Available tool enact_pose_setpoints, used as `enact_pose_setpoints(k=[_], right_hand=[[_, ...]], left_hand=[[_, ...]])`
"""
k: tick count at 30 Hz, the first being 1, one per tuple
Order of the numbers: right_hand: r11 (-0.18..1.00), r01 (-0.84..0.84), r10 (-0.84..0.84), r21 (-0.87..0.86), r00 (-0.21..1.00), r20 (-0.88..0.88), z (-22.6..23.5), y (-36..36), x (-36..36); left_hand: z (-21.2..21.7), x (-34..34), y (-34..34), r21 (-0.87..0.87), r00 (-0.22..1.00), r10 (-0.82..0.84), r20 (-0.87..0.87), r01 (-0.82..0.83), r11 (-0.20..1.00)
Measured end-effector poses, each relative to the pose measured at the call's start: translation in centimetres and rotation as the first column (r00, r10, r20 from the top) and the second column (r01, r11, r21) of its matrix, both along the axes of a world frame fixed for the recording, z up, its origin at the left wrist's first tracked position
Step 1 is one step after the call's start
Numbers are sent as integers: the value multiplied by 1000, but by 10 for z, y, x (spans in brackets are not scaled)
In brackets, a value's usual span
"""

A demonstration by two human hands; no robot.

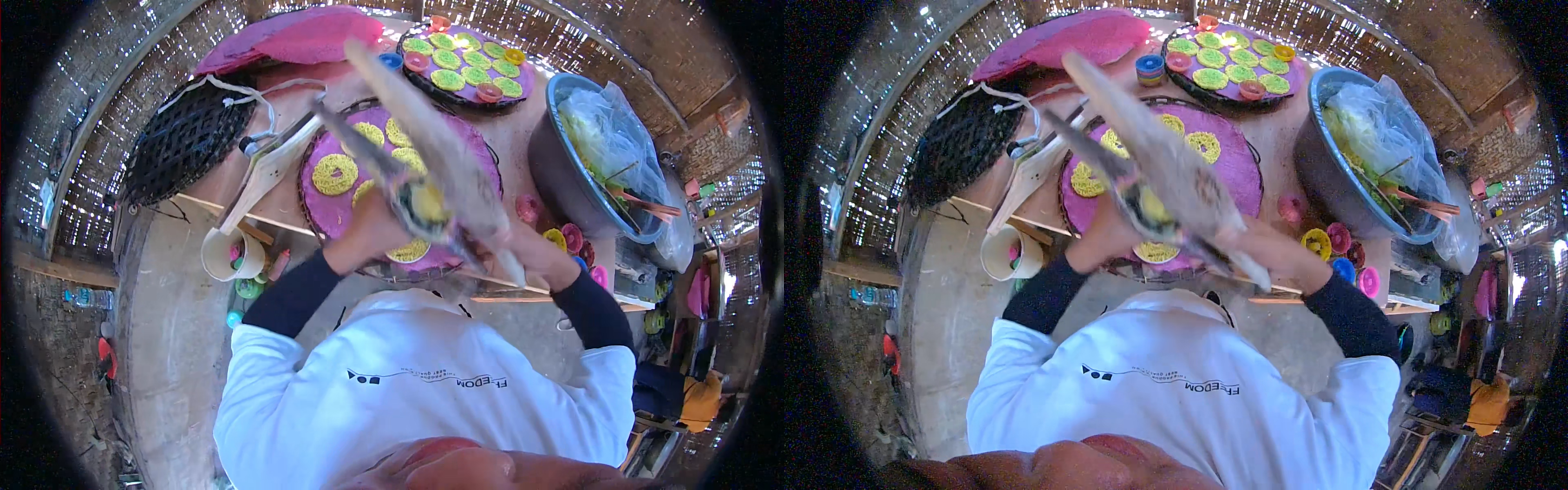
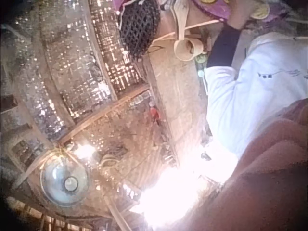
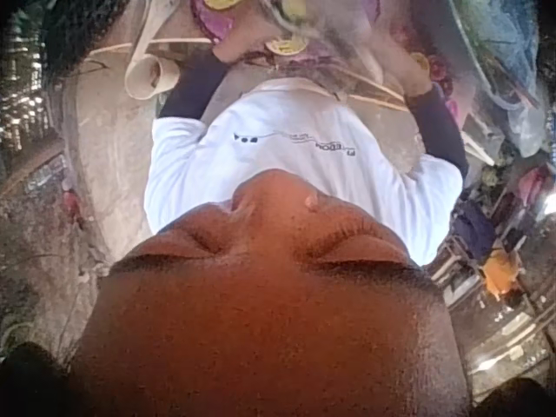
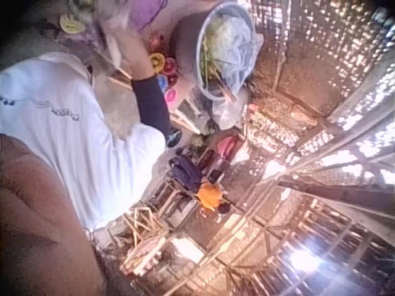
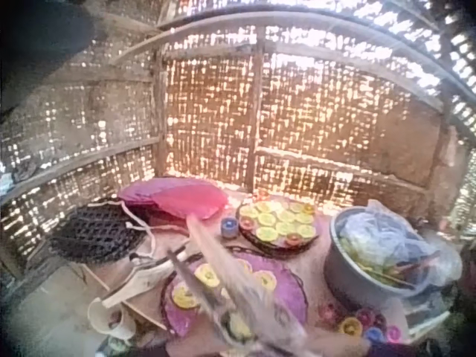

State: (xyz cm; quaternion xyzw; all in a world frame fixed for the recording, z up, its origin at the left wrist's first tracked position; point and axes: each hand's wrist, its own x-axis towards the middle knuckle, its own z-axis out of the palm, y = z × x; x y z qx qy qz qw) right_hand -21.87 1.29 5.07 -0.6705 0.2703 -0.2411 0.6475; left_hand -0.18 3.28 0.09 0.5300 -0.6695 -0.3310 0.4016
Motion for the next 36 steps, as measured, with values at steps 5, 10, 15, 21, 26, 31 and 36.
enact_pose_setpoints(k=[5, 10, 15, 21, 26, 31, 36], right_hand=[[896, -93, 77, 434, 996, 53, 5, -5, -18], [866, -150, 197, 477, 979, -49, 3, -21, -22], [766, -109, 236, 634, 965, -119, 1, -33, -13], [849, -25, 229, 528, 917, -325, -24, -35, -10], [887, -19, 245, 462, 867, -434, -45, -40, -8], [745, 156, 119, 648, 925, -360, -34, -25, 7], [778, 60, 219, 626, 908, -358, -11, -23, 1]], left_hand=[[53, 66, -39, -147, 784, -574, -235, 555, 819], [53, 47, -83, -605, -46, -608, -793, 188, 774], [3, 52, -85, -590, -304, -510, -805, 316, 743], [-40, 59, -84, -372, -246, -315, -916, 238, 897], [-38, 67, -76, -314, -266, -255, -930, 212, 925], [-45, 75, -72, -175, -205, -143, -968, 147, 973], [-46, 52, -53, -95, -193, -85, -978, 39, 995]])
